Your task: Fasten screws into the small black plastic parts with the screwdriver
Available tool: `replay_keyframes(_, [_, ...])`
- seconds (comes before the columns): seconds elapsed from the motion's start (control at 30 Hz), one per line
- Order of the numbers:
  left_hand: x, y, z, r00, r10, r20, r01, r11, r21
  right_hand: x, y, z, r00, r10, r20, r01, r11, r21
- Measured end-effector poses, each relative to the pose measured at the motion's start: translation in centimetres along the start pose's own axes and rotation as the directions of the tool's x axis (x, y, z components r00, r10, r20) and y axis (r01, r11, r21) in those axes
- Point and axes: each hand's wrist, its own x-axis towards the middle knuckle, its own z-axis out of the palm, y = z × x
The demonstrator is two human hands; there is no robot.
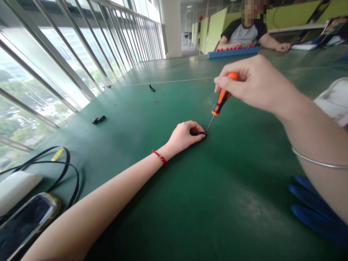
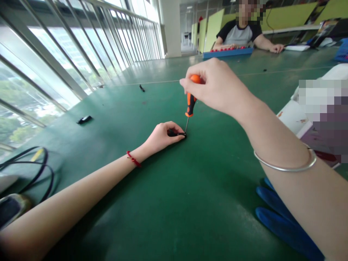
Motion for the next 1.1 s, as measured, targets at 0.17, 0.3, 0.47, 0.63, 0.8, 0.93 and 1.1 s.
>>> replay_keyframes(0.17, [0.0, 0.1, -0.1, 1.000, 0.013, 0.009, -0.013, 1.000, 0.012, -0.1, -0.2, -0.8, 0.993, 0.010, 0.118, -0.004, 0.999, -0.053])
replay_keyframes(0.3, [-0.1, 0.3, -0.2, 1.000, 0.004, 0.014, -0.004, 1.000, 0.021, -0.4, -0.7, -1.2, 0.996, 0.027, 0.090, -0.011, 0.984, -0.177])
replay_keyframes(0.47, [-0.1, 0.4, -0.3, 1.000, 0.010, 0.007, -0.010, 1.000, 0.029, -0.5, -0.8, -1.0, 0.996, 0.009, 0.083, 0.005, 0.986, -0.165])
replay_keyframes(0.63, [-0.1, 0.2, -0.2, 1.000, 0.019, 0.000, -0.019, 1.000, 0.012, -0.5, -0.8, -1.1, 0.996, 0.040, 0.084, -0.020, 0.974, -0.226])
replay_keyframes(0.8, [-0.2, 0.1, -0.2, 1.000, 0.024, 0.004, -0.024, 1.000, 0.002, -0.4, -0.4, -1.4, 0.992, 0.033, 0.126, -0.003, 0.973, -0.231])
replay_keyframes(0.93, [-0.1, 0.0, -0.3, 1.000, 0.024, 0.007, -0.024, 1.000, -0.017, -0.4, 0.0, -1.8, 0.981, 0.046, 0.191, -0.001, 0.973, -0.232])
replay_keyframes(1.1, [0.0, 0.0, -0.4, 0.999, 0.010, 0.031, -0.008, 0.999, -0.039, -0.5, -0.2, -1.6, 0.987, 0.049, 0.154, -0.012, 0.972, -0.233])
